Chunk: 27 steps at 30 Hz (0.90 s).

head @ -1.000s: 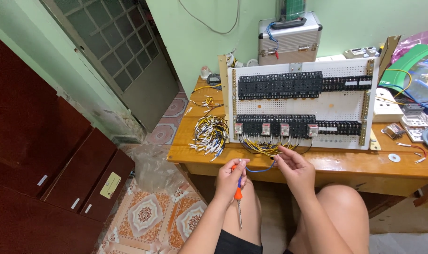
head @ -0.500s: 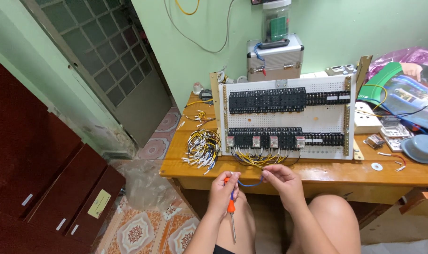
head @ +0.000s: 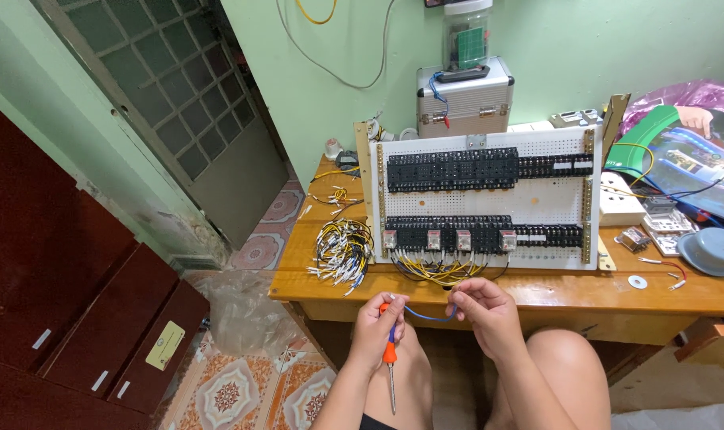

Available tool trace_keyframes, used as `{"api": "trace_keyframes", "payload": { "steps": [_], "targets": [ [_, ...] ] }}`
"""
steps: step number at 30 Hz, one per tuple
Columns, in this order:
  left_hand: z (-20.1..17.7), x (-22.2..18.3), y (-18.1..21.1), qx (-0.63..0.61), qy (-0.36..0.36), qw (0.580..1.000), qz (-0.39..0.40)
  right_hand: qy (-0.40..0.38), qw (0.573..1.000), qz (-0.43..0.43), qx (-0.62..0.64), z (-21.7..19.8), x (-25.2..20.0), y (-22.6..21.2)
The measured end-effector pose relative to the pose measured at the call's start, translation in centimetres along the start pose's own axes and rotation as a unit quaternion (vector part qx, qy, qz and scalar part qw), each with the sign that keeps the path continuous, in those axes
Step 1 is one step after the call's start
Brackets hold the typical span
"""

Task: Routing and connecting electrical wires to a terminal block on a test board using a screwdriver.

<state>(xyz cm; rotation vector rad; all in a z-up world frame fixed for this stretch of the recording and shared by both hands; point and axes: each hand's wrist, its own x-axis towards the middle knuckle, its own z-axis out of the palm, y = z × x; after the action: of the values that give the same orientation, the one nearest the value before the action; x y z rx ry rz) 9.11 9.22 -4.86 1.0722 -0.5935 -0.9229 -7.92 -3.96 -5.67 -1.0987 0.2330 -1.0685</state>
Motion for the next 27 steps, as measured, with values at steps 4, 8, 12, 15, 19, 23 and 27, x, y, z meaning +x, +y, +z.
{"api": "trace_keyframes", "payload": {
  "steps": [4,8,12,15,19,23,27],
  "targets": [
    [0.1,0.1,0.0,0.009,-0.005,1.000,0.006,0.000,0.999,0.021,0.030,-0.3,0.0,0.2],
    [0.6,-0.5,0.7,0.027,-0.002,1.000,0.009,0.028,0.999,0.032,0.022,-0.7,0.0,0.9],
    [0.5,-0.6,0.5,0.039,-0.002,0.999,0.027,0.039,0.998,0.037,0.023,-0.2,0.1,0.4],
    [0.2,-0.5,0.2,0.038,-0.002,0.999,0.023,0.037,0.998,0.044,0.034,-0.3,0.2,0.5],
    [0.4,-0.6,0.4,0.037,-0.005,0.999,0.033,0.048,0.996,0.061,0.038,0.0,0.2,0.2],
    [0.7,-0.6,0.7,0.051,0.017,0.998,0.018,0.058,0.997,0.050,0.010,0.4,0.0,-0.2],
    [1.1,-0.9,0.9,0.061,0.014,0.998,0.023,0.084,0.994,0.018,-0.068,2.0,-0.5,-1.2]
  ]
}}
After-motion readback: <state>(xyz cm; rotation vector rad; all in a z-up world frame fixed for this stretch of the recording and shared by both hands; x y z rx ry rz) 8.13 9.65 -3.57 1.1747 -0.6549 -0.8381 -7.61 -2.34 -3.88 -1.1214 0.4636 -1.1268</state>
